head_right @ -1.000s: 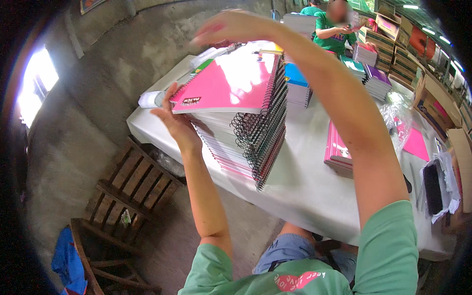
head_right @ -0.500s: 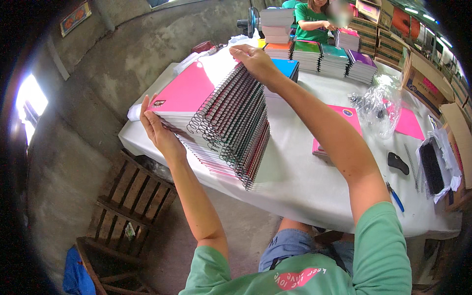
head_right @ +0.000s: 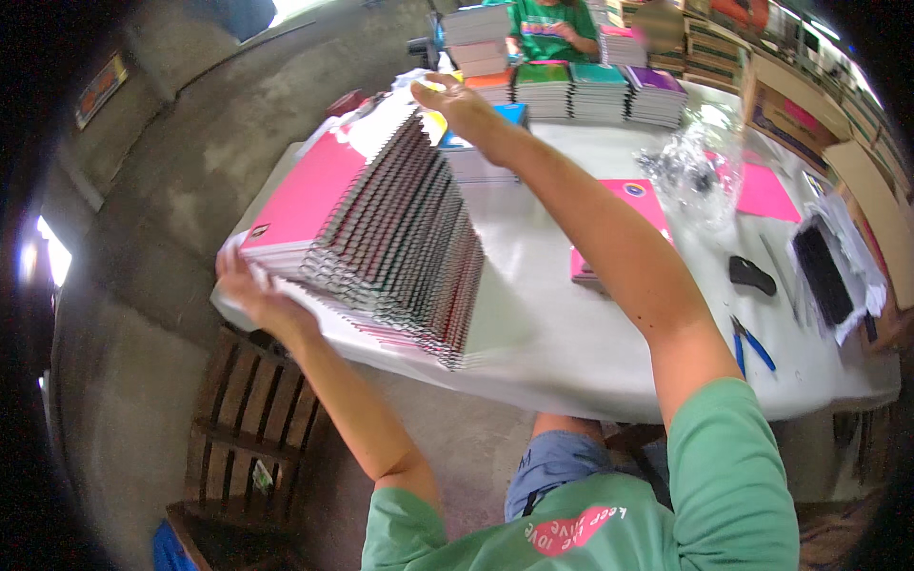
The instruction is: The person binds pink notebooks by inserting a spiral wire into the punched edges by hand, using a small tool to guide the wire, and trimming the ends with pliers.
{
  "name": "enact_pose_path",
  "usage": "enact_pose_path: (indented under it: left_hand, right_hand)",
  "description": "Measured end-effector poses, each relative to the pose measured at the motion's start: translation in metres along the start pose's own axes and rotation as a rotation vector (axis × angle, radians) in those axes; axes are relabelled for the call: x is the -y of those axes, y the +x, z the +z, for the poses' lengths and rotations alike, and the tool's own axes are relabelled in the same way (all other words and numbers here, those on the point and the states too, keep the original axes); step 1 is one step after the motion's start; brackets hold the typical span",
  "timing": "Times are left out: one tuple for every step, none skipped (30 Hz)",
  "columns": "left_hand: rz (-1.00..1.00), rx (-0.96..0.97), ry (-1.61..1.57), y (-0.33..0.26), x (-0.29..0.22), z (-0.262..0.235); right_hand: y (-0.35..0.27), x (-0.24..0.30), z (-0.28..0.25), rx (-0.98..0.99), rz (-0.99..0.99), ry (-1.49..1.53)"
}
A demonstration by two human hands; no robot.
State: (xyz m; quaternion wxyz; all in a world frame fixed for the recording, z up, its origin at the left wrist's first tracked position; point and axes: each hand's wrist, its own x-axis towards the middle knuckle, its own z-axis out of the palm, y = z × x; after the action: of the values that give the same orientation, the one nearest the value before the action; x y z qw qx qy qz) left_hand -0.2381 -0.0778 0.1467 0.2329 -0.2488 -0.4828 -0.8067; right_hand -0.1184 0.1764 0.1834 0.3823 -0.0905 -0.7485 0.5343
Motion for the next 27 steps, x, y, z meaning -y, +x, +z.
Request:
enact_pose_path:
  left_hand:
    - [0.013, -0.096, 0.043, -0.001, -0.005, -0.009]
    - [0.052, -0.223, 0.067, -0.004, -0.012, -0.021]
    - [0.081, -0.340, 0.057, -0.011, -0.022, -0.021]
    - [0.193, -0.334, 0.042, -0.022, -0.028, -0.019]
    - [0.316, -0.337, 0.036, -0.032, -0.037, -0.023]
    - [0.444, -0.299, 0.016, -0.040, -0.046, -0.041]
    - [0.540, -0.255, -0.053, -0.053, -0.054, -0.041]
    - [0.524, -0.262, -0.222, -0.070, -0.074, -0.028]
    - [0.507, -0.267, -0.384, -0.083, -0.098, -0.019]
    - [0.634, 0.015, -0.591, -0.087, -0.113, -0.022]
    - [0.743, 0.301, -0.799, -0.091, -0.124, -0.025]
    - [0.757, 0.273, -0.764, -0.099, -0.136, -0.014]
    - [0.771, 0.245, -0.727, -0.111, -0.149, -0.003]
    - [0.792, 0.218, -0.703, -0.119, -0.162, 0.009]
    - [0.726, 0.254, -0.809, -0.123, -0.170, 0.016]
    - [0.656, 0.289, -0.915, -0.127, -0.176, 0.022]
    - [0.590, 0.333, -1.013, -0.131, -0.182, 0.027]
    - [0.566, 0.362, -1.128, -0.134, -0.188, 0.029]
    - [0.518, 0.435, -1.172, -0.137, -0.193, 0.028]
    - [0.466, 0.506, -1.222, -0.141, -0.197, 0.027]
    - [0.411, 0.567, -1.268, -0.145, -0.198, 0.028]
    - [0.442, 0.490, -1.126, -0.150, -0.200, 0.033]
    - [0.443, 0.412, -1.003, -0.161, -0.195, 0.044]
    - [0.456, 0.346, -0.877, -0.170, -0.196, 0.056]
    - [0.505, 0.264, -0.819, -0.177, -0.196, 0.071]
    - [0.565, 0.181, -0.739, -0.181, -0.194, 0.081]
    - [0.625, 0.099, -0.658, -0.188, -0.191, 0.087]
  right_hand:
    - [-0.003, -0.012, -0.024, -0.014, 0.130, -0.082]
    - [-0.022, -0.018, -0.040, -0.083, 0.191, -0.071]
    - [-0.036, -0.052, -0.090, -0.153, 0.173, -0.357]
    - [-0.052, -0.083, -0.145, -0.235, 0.181, -0.649]
    - [-0.086, -0.113, -0.194, -0.255, 0.198, -1.027]
    - [-0.111, -0.114, -0.188, -0.210, 0.488, -1.238]
    - [-0.140, -0.127, -0.211, -0.247, 0.641, -1.357]
    - [-0.163, -0.138, -0.224, -0.269, 0.711, -1.252]
    - [-0.182, -0.144, -0.229, -0.285, 0.777, -1.138]
    - [-0.189, -0.142, -0.224, -0.266, 0.819, -1.033]
    - [-0.193, -0.136, -0.212, -0.251, 0.863, -0.931]
    - [-0.201, -0.131, -0.209, -0.250, 0.917, -0.838]
    - [-0.213, -0.144, -0.212, -0.248, 0.898, -0.780]
    - [-0.223, -0.151, -0.220, -0.262, 0.867, -0.722]
    - [-0.224, -0.146, -0.219, -0.328, 0.828, -0.806]
    - [-0.225, -0.142, -0.217, -0.393, 0.788, -0.892]
    - [-0.226, -0.137, -0.210, -0.454, 0.746, -0.967]
    - [-0.222, -0.128, -0.198, -0.541, 0.631, -1.139]
    - [-0.220, -0.115, -0.195, -0.541, 0.543, -1.075]
    - [-0.220, -0.100, -0.195, -0.546, 0.455, -1.016]
    - [-0.217, -0.081, -0.194, -0.543, 0.367, -0.964]
    - [-0.217, -0.060, -0.193, -0.492, 0.366, -0.936]
    - [-0.228, -0.035, -0.193, -0.455, 0.387, -0.926]
    - [-0.237, -0.014, -0.191, -0.423, 0.395, -0.902]
    - [-0.245, 0.000, -0.189, -0.362, 0.318, -0.929]
    - [-0.249, 0.010, -0.178, -0.284, 0.233, -0.939]
    - [-0.255, 0.015, -0.167, -0.207, 0.146, -0.947]
